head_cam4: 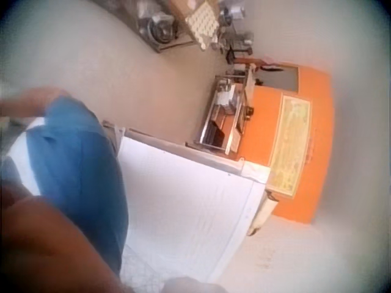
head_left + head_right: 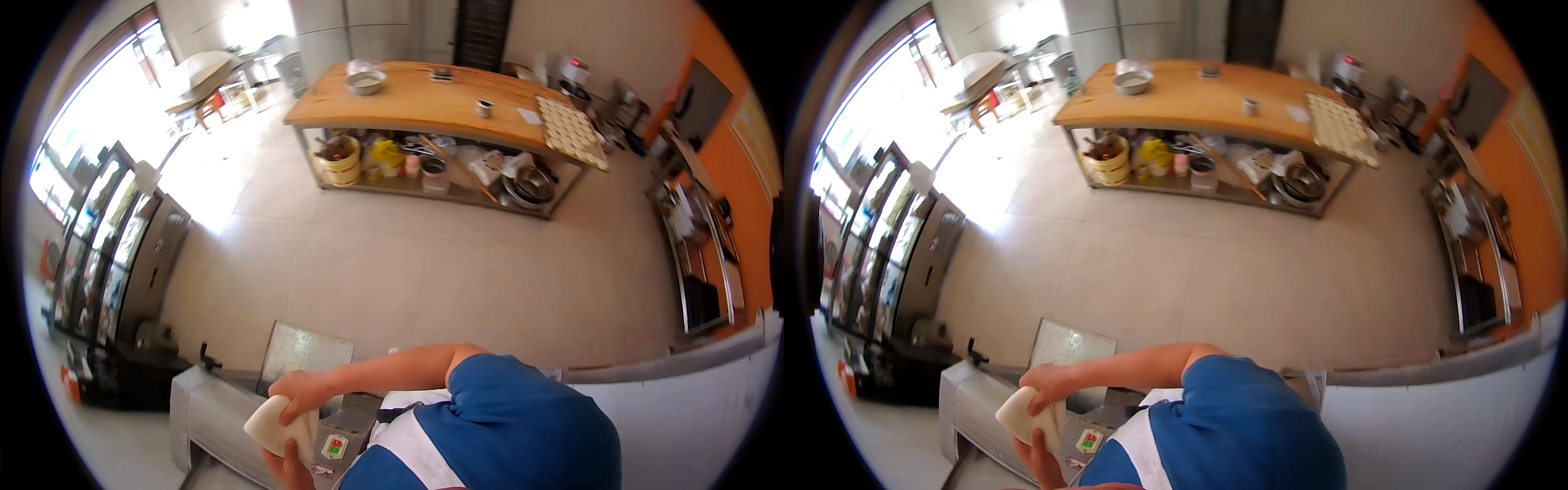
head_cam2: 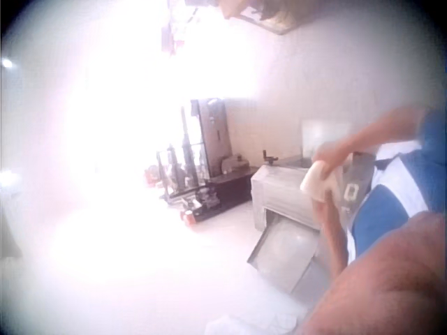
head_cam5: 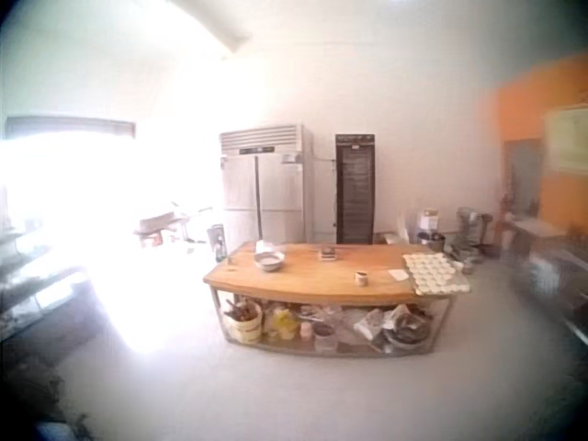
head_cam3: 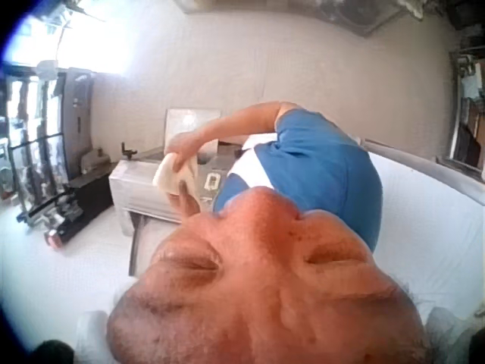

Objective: The person cuts dough circles with a circular cutter on a table, weighs them on a scale, and places them onto a baking tray. The person then feeds the remaining dough through a dough sheeter machine multiple times and returns to the table to cut and weigh more dough circles.

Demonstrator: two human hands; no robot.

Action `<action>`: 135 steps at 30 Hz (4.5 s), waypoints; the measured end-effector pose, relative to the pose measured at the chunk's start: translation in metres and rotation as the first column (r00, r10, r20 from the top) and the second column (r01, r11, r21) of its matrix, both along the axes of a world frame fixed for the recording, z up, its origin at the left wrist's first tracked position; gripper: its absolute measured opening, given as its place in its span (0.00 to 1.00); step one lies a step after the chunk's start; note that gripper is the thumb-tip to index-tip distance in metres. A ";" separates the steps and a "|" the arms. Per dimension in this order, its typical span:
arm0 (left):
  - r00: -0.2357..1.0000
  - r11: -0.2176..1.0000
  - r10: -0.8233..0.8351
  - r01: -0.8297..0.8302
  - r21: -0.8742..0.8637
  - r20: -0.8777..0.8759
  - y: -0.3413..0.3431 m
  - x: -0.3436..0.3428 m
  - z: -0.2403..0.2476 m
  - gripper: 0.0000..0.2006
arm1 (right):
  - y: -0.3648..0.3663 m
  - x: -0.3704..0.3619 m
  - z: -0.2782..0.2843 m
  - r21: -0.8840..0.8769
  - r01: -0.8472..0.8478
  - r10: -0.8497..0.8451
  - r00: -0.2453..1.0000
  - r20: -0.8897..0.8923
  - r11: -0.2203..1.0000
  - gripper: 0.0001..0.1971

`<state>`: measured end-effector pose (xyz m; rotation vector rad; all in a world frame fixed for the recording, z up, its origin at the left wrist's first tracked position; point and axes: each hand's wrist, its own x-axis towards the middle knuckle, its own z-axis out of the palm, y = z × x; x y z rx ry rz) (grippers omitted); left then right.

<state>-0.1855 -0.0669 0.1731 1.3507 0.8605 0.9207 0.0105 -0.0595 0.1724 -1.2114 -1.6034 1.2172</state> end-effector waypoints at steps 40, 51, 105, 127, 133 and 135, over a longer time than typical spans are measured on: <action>0.756 0.865 0.478 -0.494 -0.091 0.447 -0.018 0.003 0.002 0.22 | 0.012 -0.055 0.013 -0.036 0.076 -0.084 0.887 -0.453 0.996 0.25; 0.891 0.896 0.418 -0.371 -0.245 0.180 -0.025 -0.011 0.024 0.29 | 0.020 -0.063 0.012 -0.156 0.040 -0.125 0.797 -0.591 0.987 0.17; 0.112 0.888 0.331 -0.373 0.269 -0.937 0.056 -0.168 -0.080 0.20 | -0.003 -0.017 -0.075 -0.253 -0.057 0.072 0.996 0.050 0.966 0.14; -0.103 0.700 0.601 -0.410 0.585 -0.792 -0.084 -0.141 -0.060 0.13 | 0.064 0.010 -0.368 -0.665 0.217 0.248 0.811 0.531 0.715 0.13; -0.142 0.693 0.584 -0.426 0.582 -0.799 -0.087 -0.142 -0.056 0.13 | 0.097 -0.055 -0.369 -0.300 0.103 0.050 0.886 0.462 0.948 0.19; -0.152 0.689 0.564 -0.455 0.564 -0.811 -0.087 -0.142 -0.059 0.13 | 0.108 -0.070 -0.364 -0.231 0.069 0.050 0.879 0.474 0.971 0.19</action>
